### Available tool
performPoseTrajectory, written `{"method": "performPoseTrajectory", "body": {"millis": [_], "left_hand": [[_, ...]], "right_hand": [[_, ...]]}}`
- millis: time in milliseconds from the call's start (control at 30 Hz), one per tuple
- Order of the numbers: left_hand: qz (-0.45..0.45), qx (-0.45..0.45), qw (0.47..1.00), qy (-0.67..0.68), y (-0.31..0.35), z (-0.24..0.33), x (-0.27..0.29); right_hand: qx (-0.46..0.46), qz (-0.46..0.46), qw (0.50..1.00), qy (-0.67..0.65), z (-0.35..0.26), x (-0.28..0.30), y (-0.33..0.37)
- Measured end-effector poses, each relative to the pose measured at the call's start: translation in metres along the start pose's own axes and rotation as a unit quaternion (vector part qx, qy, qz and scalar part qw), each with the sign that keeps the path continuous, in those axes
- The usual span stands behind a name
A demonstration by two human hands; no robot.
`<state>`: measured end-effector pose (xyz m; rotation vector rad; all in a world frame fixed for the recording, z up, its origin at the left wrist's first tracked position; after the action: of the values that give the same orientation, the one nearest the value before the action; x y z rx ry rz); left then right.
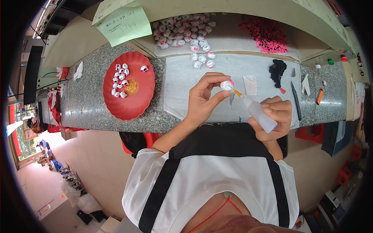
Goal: Assembling small toy figurines by gluing small pink bows onto white cat heads.
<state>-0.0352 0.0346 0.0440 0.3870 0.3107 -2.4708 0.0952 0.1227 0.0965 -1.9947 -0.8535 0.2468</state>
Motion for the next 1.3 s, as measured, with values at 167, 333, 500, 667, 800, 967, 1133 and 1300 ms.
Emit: {"method": "performPoseTrajectory", "body": {"millis": [167, 333, 500, 667, 800, 967, 1133, 1300], "left_hand": [[-0.005, -0.013, 0.998, -0.057, -0.001, 0.003, -0.002], [0.005, -0.009, 0.998, -0.062, -0.001, 0.003, 0.001], [-0.002, -0.010, 0.998, -0.062, -0.002, 0.003, 0.002], [0.057, 0.024, 0.998, 0.017, -0.004, 0.004, 0.020], [0.123, -0.012, 0.992, 0.031, -0.006, 0.009, 0.052], [0.131, -0.022, 0.991, 0.024, -0.004, 0.014, 0.053], [0.135, -0.008, 0.991, 0.013, 0.002, 0.016, 0.051], [0.152, -0.010, 0.988, 0.007, 0.007, 0.016, 0.061]], "right_hand": [[-0.007, -0.005, 1.000, -0.006, -0.001, -0.002, -0.001], [-0.024, -0.023, 0.999, -0.009, -0.001, -0.003, -0.001], [-0.031, -0.010, 0.999, -0.002, 0.001, 0.000, -0.002], [-0.059, -0.004, 0.998, -0.002, 0.020, 0.012, -0.003], [-0.267, -0.006, 0.962, -0.054, 0.077, 0.025, 0.008], [-0.407, -0.033, 0.913, -0.009, 0.164, 0.025, 0.009], [-0.094, -0.113, 0.899, 0.413, 0.234, 0.013, -0.034], [-0.090, -0.188, 0.913, 0.350, 0.239, -0.006, -0.030]]}}
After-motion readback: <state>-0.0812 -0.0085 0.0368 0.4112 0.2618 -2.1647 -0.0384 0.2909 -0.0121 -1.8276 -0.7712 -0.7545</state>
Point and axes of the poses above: each hand's wrist, its own y-axis away from the middle knuckle, its own x-axis out of the back of the hand, z = x × y, the point moved 4 cm from there along -y, towards the middle knuckle, and after that the axes turned 6 degrees about x, right-handed, at the moved point
